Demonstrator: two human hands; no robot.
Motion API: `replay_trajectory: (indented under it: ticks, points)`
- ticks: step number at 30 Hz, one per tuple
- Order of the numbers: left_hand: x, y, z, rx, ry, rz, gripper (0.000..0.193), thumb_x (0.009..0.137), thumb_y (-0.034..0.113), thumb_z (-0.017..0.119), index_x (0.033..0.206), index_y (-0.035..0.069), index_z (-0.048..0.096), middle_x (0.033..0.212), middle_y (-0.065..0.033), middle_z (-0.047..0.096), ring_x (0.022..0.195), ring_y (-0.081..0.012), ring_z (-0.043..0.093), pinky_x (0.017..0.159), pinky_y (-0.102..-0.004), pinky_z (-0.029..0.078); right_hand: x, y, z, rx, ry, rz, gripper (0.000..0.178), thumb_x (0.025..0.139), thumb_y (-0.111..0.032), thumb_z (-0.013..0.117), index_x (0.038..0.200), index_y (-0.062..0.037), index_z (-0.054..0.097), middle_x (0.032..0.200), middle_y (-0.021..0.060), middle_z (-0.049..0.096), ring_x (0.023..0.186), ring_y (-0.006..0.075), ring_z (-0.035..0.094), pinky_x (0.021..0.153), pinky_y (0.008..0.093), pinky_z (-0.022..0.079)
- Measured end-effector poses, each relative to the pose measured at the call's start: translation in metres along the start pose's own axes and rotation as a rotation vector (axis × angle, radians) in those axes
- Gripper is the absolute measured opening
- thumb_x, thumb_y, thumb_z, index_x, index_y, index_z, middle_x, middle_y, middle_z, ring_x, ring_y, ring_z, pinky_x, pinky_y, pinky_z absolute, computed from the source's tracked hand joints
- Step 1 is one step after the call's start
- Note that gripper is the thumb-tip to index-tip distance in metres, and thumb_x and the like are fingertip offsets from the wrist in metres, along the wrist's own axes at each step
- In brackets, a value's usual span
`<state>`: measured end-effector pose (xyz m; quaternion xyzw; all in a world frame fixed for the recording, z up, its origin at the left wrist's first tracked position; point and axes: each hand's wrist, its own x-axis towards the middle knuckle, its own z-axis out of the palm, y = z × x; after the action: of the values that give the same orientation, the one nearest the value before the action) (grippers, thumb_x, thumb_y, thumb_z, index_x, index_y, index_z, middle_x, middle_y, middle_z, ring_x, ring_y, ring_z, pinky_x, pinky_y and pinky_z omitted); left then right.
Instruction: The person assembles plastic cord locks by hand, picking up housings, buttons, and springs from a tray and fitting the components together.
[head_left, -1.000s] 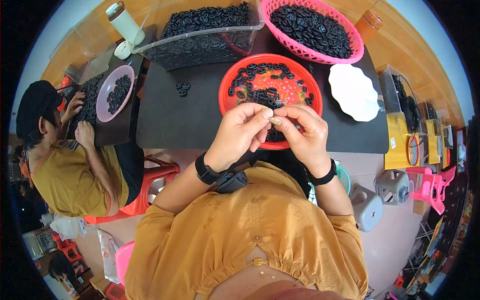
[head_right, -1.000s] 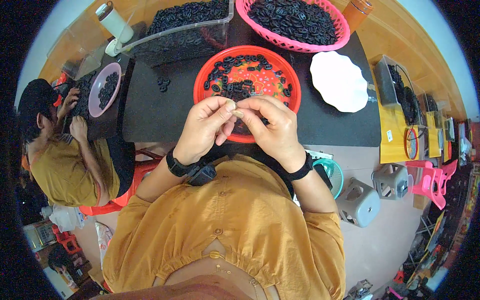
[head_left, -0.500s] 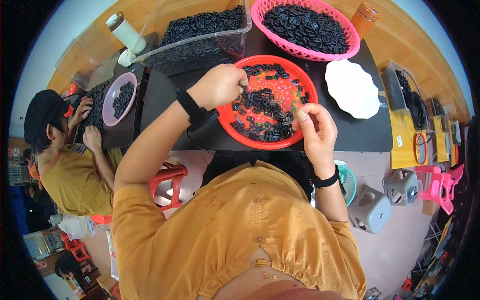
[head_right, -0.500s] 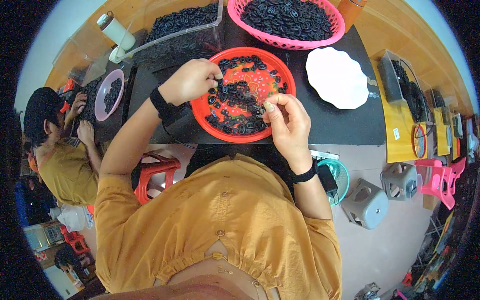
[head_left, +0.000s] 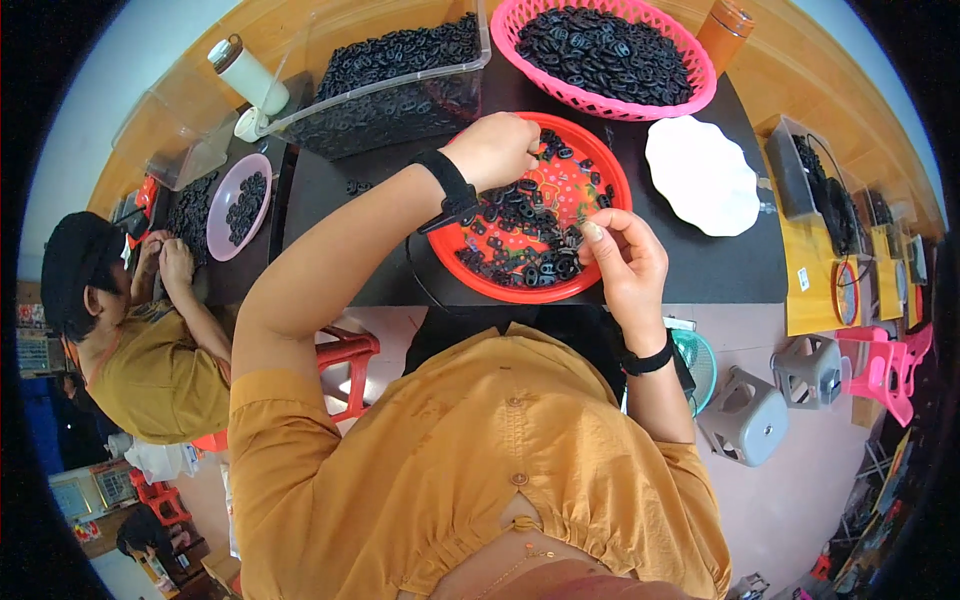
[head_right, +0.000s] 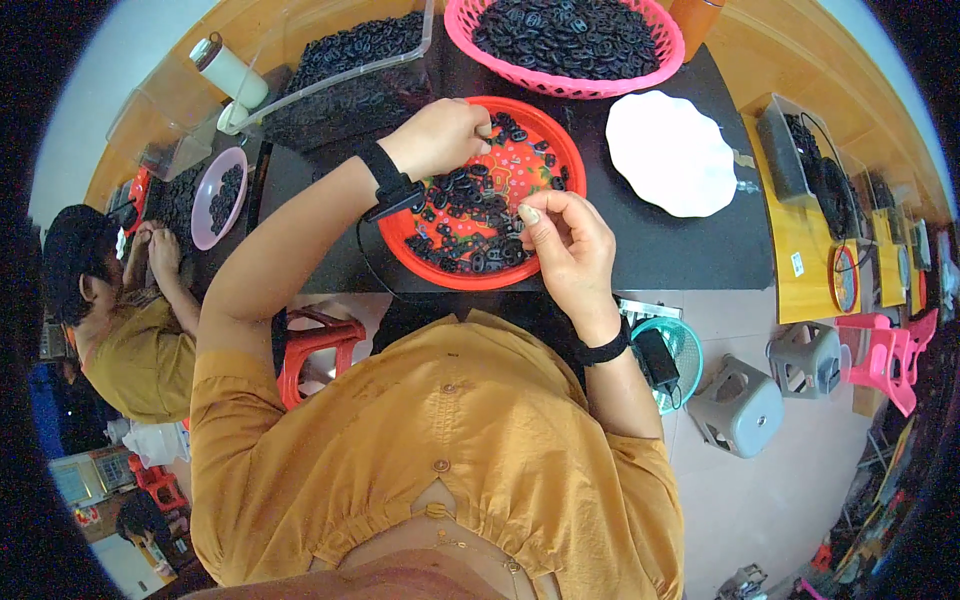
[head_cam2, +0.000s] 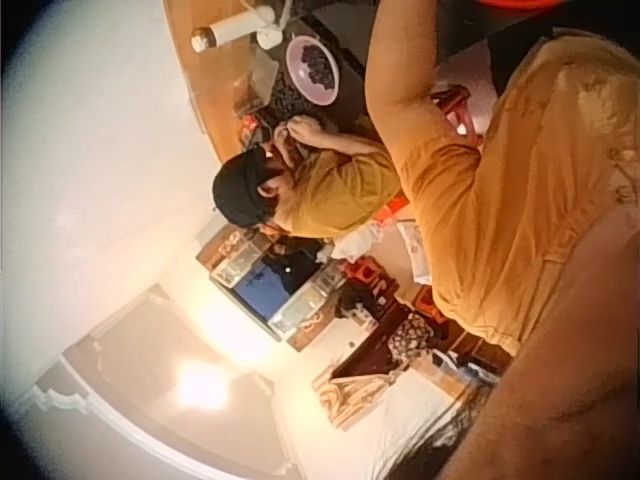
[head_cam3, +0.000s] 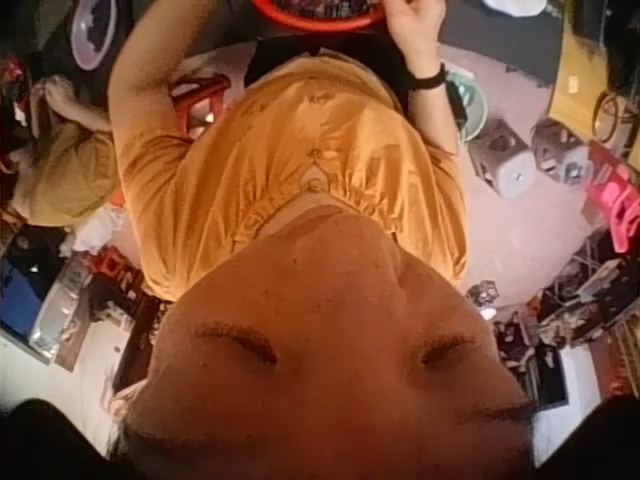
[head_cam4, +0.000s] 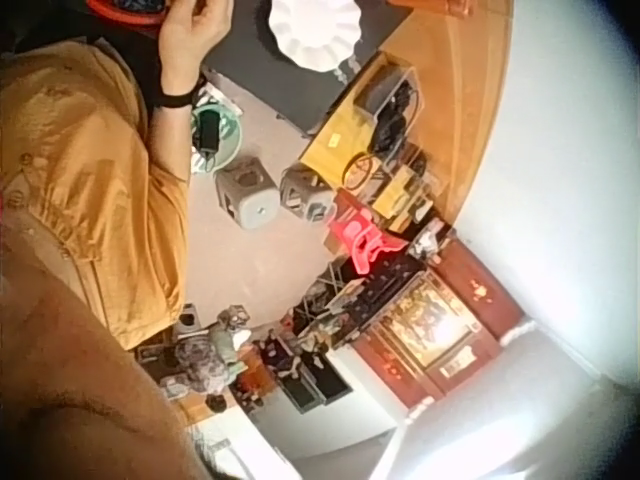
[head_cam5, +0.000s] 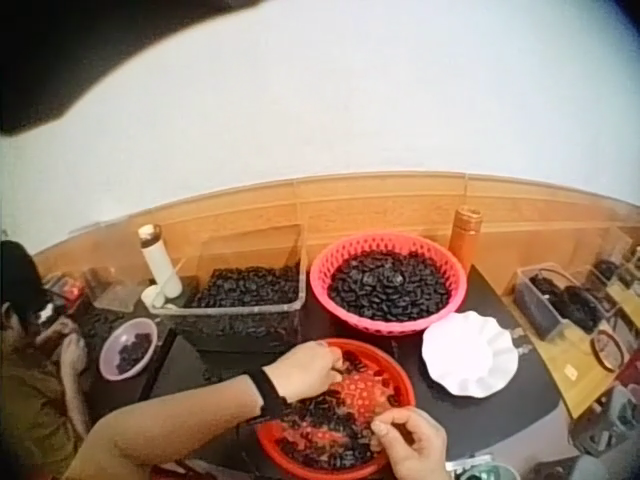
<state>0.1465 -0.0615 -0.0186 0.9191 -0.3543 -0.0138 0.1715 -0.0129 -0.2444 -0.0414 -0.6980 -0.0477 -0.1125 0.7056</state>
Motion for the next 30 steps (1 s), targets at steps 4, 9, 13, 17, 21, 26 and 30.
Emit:
replay_trajectory:
  ticks: [4,9,13,17,21,26,30]
  points:
    - [0.002,0.004,0.002,0.029,-0.023,0.009,0.014,0.075,0.013,0.069,0.079,0.001,0.064,0.080,-0.0179,0.066,0.082,-0.0352,0.065,0.074,-0.0434,0.051,-0.001,0.000,0.000,0.055,0.017,0.011,0.010,0.092,-0.009,0.063,0.095,0.0002,0.063,0.081,0.0017,0.060,0.066,0.0067,0.059,0.060,0.0209,0.050]
    - [-0.006,0.008,0.004,-0.100,0.030,0.021,0.012,0.075,0.007,0.068,0.083,0.000,0.064,0.077,-0.0176,0.066,0.073,-0.0303,0.067,0.066,-0.0390,0.052,0.002,-0.014,0.009,0.210,0.044,-0.002,0.012,0.094,-0.012,0.060,0.100,-0.0009,0.058,0.077,0.0020,0.062,0.066,0.0076,0.058,0.063,0.0211,0.050]
    - [-0.019,0.021,-0.004,-0.266,0.179,0.016,0.016,0.079,0.005,0.067,0.094,-0.001,0.065,0.076,-0.0129,0.067,0.066,-0.0213,0.066,0.061,-0.0329,0.053,0.005,-0.019,0.017,0.249,0.026,-0.046,0.012,0.096,-0.012,0.058,0.102,-0.0011,0.057,0.081,0.0033,0.062,0.070,0.0087,0.059,0.065,0.0217,0.050]
    - [-0.049,0.060,-0.031,-1.116,0.074,-0.256,0.019,0.089,0.004,0.063,0.107,-0.002,0.062,0.089,-0.0048,0.066,0.071,-0.0089,0.061,0.064,-0.0229,0.053,0.008,-0.023,0.030,0.383,0.086,-0.081,0.012,0.096,-0.011,0.056,0.104,-0.0007,0.056,0.088,0.0052,0.062,0.077,0.0097,0.060,0.068,0.0230,0.051]
    - [-0.080,0.092,-0.034,-1.385,0.235,-0.172,0.020,0.090,0.004,0.062,0.109,-0.001,0.062,0.093,-0.0070,0.067,0.075,-0.0109,0.063,0.065,-0.0230,0.053,0.009,-0.030,0.045,0.362,0.155,-0.187,0.013,0.096,-0.009,0.056,0.105,0.0000,0.056,0.091,0.0049,0.062,0.080,0.0092,0.059,0.072,0.0228,0.050]
    - [-0.092,0.103,-0.029,-1.464,0.373,-0.157,0.016,0.092,0.000,0.058,0.108,-0.003,0.061,0.092,-0.0076,0.066,0.073,-0.0102,0.063,0.064,-0.0229,0.054,0.006,-0.025,0.052,0.382,0.139,-0.215,0.012,0.095,-0.008,0.057,0.104,-0.0007,0.056,0.096,0.0038,0.061,0.083,0.0079,0.058,0.075,0.0221,0.048]
    - [-0.097,0.104,-0.022,-1.417,0.471,-0.145,0.017,0.092,-0.001,0.058,0.108,-0.002,0.061,0.095,-0.0086,0.066,0.074,-0.0097,0.063,0.063,-0.0222,0.054,0.003,-0.026,0.058,0.372,0.158,-0.221,0.011,0.095,-0.009,0.058,0.103,-0.0015,0.057,0.097,0.0022,0.060,0.086,0.0070,0.056,0.075,0.0217,0.047]
